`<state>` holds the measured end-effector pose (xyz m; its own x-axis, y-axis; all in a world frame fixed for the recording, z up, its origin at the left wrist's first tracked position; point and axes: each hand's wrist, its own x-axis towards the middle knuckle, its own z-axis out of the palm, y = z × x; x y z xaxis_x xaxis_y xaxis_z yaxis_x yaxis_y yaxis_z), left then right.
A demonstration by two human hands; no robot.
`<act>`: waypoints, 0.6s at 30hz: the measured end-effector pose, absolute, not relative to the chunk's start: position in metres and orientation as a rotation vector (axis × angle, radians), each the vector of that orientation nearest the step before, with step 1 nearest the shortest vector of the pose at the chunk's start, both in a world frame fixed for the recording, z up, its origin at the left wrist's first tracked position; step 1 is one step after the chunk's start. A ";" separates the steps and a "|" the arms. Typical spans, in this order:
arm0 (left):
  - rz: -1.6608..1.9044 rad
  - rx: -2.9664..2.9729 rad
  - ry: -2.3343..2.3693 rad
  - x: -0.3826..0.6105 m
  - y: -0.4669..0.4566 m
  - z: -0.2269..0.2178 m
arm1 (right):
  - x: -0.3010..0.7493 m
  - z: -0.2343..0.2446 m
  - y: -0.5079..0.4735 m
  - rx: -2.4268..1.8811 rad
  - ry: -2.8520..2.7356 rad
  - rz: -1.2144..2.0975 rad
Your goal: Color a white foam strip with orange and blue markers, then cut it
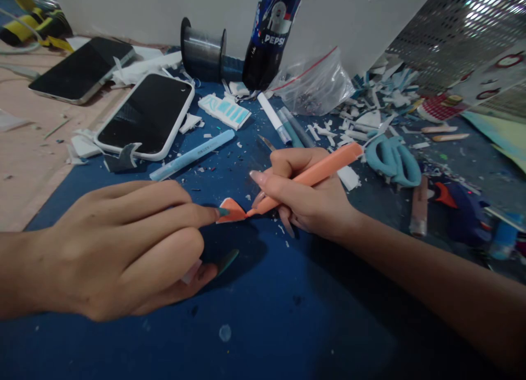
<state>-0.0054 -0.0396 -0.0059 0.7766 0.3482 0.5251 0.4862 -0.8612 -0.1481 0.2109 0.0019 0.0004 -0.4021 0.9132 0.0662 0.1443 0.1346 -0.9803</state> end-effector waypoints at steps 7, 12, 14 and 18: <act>-0.729 -2.698 -0.575 -0.008 -0.038 -0.005 | 0.211 0.000 0.001 -1.025 -1.662 1.350; -0.720 -2.715 -0.515 -0.006 -0.040 -0.002 | 0.209 0.000 0.004 -1.006 -1.659 1.344; -0.730 -2.707 -0.497 -0.005 -0.040 -0.002 | 0.207 0.001 0.005 -0.985 -1.675 1.352; -0.717 -2.713 -0.528 -0.004 -0.040 -0.001 | 0.204 0.003 0.005 -0.989 -1.727 1.347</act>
